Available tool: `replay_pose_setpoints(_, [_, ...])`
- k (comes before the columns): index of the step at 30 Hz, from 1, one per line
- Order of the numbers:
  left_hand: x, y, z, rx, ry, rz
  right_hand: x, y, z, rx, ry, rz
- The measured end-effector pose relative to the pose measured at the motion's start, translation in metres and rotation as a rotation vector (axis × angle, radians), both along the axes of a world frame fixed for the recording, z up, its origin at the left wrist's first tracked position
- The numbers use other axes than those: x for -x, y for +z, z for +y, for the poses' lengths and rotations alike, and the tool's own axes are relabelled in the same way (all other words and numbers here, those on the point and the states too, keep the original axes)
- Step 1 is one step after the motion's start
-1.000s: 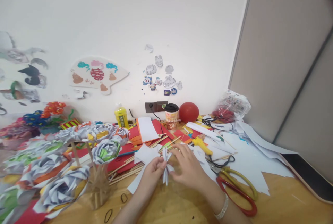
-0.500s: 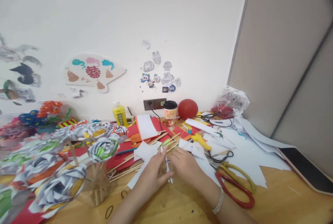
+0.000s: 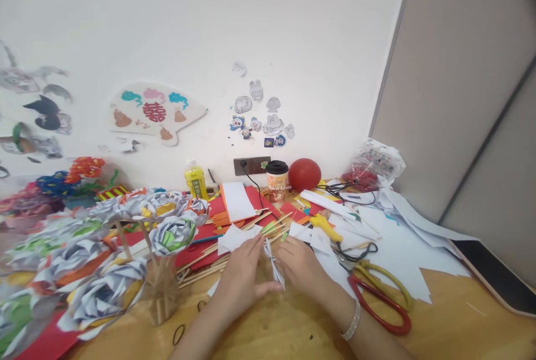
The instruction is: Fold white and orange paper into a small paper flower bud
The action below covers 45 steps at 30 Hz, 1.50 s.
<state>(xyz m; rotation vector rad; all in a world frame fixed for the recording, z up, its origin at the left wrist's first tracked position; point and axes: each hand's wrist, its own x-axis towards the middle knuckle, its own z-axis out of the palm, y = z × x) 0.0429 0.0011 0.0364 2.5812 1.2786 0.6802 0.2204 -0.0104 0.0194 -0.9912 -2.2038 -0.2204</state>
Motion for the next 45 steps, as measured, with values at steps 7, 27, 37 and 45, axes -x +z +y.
replay_pose_setpoints(7, [0.003,0.003,-0.001,-0.083,-0.041,-0.016,0.000,-0.003,0.002,-0.076,0.013,-0.044])
replay_pose_setpoints(27, [-0.006,0.000,-0.005,-0.356,-0.053,0.158,0.008,-0.003,-0.005,0.045,-0.147,-0.102])
replay_pose_setpoints(37, [-0.007,-0.012,0.001,-0.297,-0.030,0.141,0.002,-0.002,-0.002,0.059,-0.092,-0.042])
replay_pose_setpoints(45, [-0.002,-0.013,0.004,-0.238,-0.255,0.079,-0.008,0.001,0.003,0.092,0.189,-0.040])
